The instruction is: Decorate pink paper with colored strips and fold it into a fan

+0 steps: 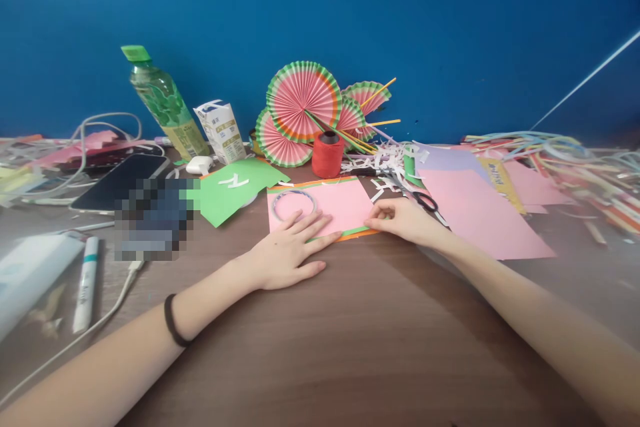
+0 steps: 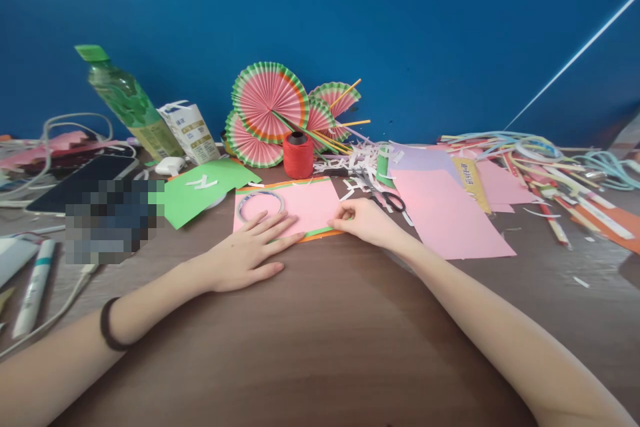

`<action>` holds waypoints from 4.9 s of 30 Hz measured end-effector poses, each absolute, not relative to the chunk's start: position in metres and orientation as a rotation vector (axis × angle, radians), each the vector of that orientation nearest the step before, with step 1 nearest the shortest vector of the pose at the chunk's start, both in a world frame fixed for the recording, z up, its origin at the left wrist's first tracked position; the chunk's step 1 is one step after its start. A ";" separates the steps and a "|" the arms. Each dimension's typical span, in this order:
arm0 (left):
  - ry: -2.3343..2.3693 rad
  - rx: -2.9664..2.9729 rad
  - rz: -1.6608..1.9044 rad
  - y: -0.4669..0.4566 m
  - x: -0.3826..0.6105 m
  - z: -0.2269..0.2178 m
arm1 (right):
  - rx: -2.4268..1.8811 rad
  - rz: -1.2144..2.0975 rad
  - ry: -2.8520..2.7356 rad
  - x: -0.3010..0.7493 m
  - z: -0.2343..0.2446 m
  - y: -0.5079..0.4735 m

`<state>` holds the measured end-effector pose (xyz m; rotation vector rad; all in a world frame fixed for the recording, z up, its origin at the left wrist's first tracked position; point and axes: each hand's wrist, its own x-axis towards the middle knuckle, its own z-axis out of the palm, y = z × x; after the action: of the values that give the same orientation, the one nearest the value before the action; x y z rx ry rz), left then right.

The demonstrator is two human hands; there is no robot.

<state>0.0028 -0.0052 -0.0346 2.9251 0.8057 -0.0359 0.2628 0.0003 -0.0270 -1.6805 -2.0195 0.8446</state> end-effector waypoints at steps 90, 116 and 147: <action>0.820 2.927 -0.019 -0.006 0.004 -0.033 | -1.835 0.949 -2.022 0.281 -0.024 0.012; 0.815 2.922 -0.034 -0.006 0.003 -0.031 | -2.044 0.503 -2.161 0.277 -0.029 0.012; 1.289 2.909 -0.030 0.003 -0.003 -0.030 | -1.723 0.521 -2.317 0.253 -0.024 -0.003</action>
<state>-0.0028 0.0035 -0.0299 2.9094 1.2891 -0.0298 0.2531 -0.0032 -0.0243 -1.7226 -2.3173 0.5209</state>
